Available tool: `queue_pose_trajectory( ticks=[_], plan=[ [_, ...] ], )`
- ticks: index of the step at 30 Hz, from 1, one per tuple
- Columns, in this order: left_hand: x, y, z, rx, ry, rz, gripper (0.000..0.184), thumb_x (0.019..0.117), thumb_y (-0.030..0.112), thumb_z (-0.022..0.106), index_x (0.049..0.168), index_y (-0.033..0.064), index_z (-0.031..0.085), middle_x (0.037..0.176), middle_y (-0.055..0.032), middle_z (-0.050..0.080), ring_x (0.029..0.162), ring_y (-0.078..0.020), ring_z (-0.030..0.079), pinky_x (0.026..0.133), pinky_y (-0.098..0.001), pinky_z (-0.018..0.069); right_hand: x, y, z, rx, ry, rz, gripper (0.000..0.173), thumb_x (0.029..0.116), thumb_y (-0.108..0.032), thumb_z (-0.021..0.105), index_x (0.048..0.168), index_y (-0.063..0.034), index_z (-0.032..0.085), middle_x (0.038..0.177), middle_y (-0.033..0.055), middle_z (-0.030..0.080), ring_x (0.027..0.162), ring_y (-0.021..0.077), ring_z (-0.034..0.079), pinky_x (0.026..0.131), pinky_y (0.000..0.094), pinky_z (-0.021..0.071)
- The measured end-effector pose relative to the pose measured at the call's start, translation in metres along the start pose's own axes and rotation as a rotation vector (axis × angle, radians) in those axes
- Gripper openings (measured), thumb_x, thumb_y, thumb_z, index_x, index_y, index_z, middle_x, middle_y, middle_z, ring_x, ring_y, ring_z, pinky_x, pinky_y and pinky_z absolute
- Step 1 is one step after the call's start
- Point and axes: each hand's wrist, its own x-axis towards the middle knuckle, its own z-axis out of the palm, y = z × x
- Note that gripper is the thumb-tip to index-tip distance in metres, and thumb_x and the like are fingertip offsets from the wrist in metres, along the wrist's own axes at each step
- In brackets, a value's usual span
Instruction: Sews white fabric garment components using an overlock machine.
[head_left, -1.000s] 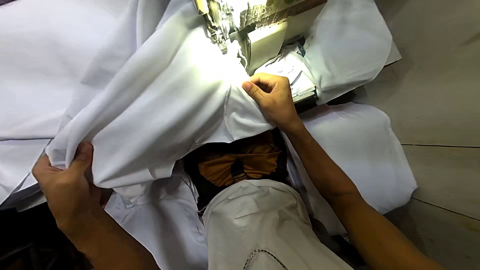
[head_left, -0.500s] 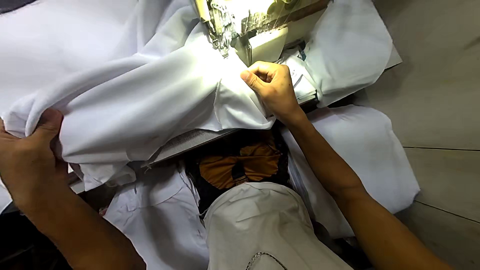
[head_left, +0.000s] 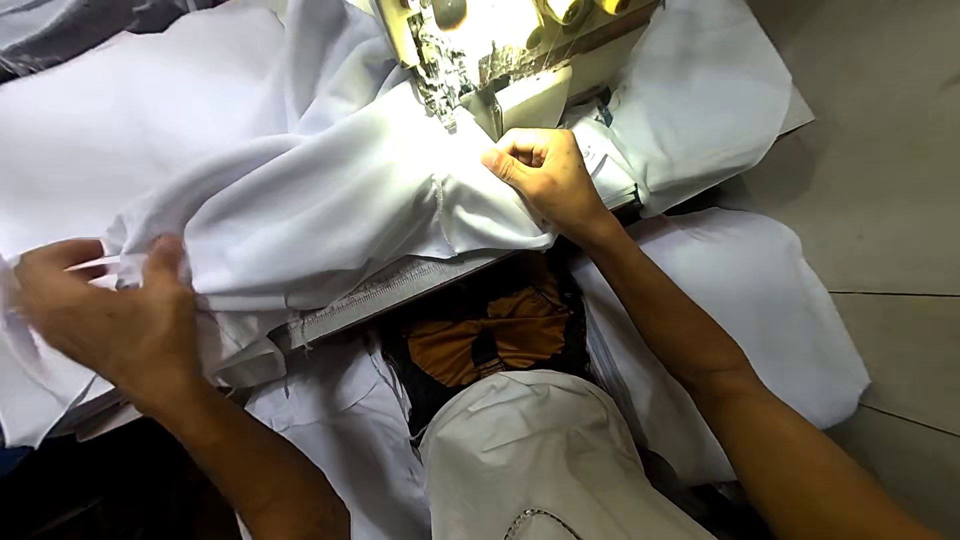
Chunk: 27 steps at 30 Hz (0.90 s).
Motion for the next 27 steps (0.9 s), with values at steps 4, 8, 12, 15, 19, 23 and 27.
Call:
queue_pose_trajectory(
  ticks=[4,8,12,15,19,23,27],
  plan=[
    [-0.081,0.079,0.009,-0.348,0.140,0.178,0.039,0.1065,0.022,0.055,0.133,-0.0062,0.051,0.122,-0.0156,0.061,0.109,-0.0177,0.062,0.093,-0.0323,0.0517,-0.002,-0.002,-0.016,0.033,-0.139,0.082,0.021,0.0982,-0.021,0.069,0.082,-0.0074,0.066,0.052,-0.0076,0.042,0.044,0.0003,0.035,0.043,0.0181,0.0290],
    [-0.138,0.129,0.081,-1.131,-0.798,0.016,0.048,0.1083,0.048,0.041,0.136,0.0111,0.056,0.120,-0.0066,0.071,0.095,-0.0190,0.073,0.080,-0.0359,0.0625,-0.002,0.000,-0.031,0.146,-0.248,0.150,0.021,0.0978,-0.022,0.069,0.083,-0.0073,0.063,0.056,-0.0055,0.048,0.047,0.0014,0.043,0.046,0.0176,0.0359],
    [-0.142,0.157,0.117,-1.724,-1.242,-0.338,0.071,0.1066,0.058,0.030,0.146,0.0029,0.050,0.123,-0.0201,0.070,0.086,-0.0191,0.074,0.073,-0.0268,0.0600,-0.002,0.004,-0.043,0.269,-0.308,0.160,0.020,0.1002,-0.021,0.063,0.085,-0.0084,0.062,0.073,-0.0023,0.058,0.067,0.0044,0.057,0.063,0.0209,0.0483],
    [-0.136,0.169,0.112,-1.843,-1.214,-0.643,0.061,0.1077,0.055,0.029,0.131,0.0087,0.061,0.106,-0.0147,0.074,0.063,-0.0110,0.067,0.057,-0.0200,0.0541,-0.003,-0.001,-0.048,0.392,-0.326,0.228,0.015,0.1006,-0.018,0.061,0.090,-0.0083,0.061,0.071,-0.0024,0.060,0.063,0.0035,0.058,0.059,0.0197,0.0505],
    [-0.131,0.176,0.104,-1.835,-0.945,-0.764,0.040,0.1108,0.040,0.036,0.101,0.0172,0.067,0.065,0.0046,0.057,0.045,-0.0001,0.045,0.043,-0.0135,0.0400,-0.005,-0.005,-0.052,0.356,-0.237,0.295,0.008,0.0978,-0.012,0.067,0.097,-0.0037,0.066,0.070,0.0005,0.067,0.061,0.0049,0.064,0.060,0.0218,0.0563],
    [-0.142,0.175,0.093,-1.542,-0.413,-0.509,0.037,0.1092,0.023,0.047,0.075,0.0135,0.058,0.046,0.0071,0.042,0.037,-0.0002,0.037,0.038,-0.0159,0.0326,-0.005,0.001,-0.052,0.247,-0.190,0.280,0.009,0.0963,-0.011,0.070,0.094,-0.0030,0.068,0.069,0.0002,0.068,0.059,0.0035,0.063,0.058,0.0200,0.0547],
    [-0.143,0.163,0.084,-1.315,-0.222,-0.388,0.031,0.1069,0.020,0.053,0.077,0.0145,0.059,0.050,0.0085,0.044,0.041,0.0000,0.037,0.042,-0.0158,0.0325,-0.012,-0.002,-0.048,0.130,-0.213,0.286,0.014,0.0916,-0.016,0.077,0.095,-0.0047,0.070,0.072,0.0000,0.069,0.059,0.0033,0.063,0.056,0.0193,0.0529]
  ],
)
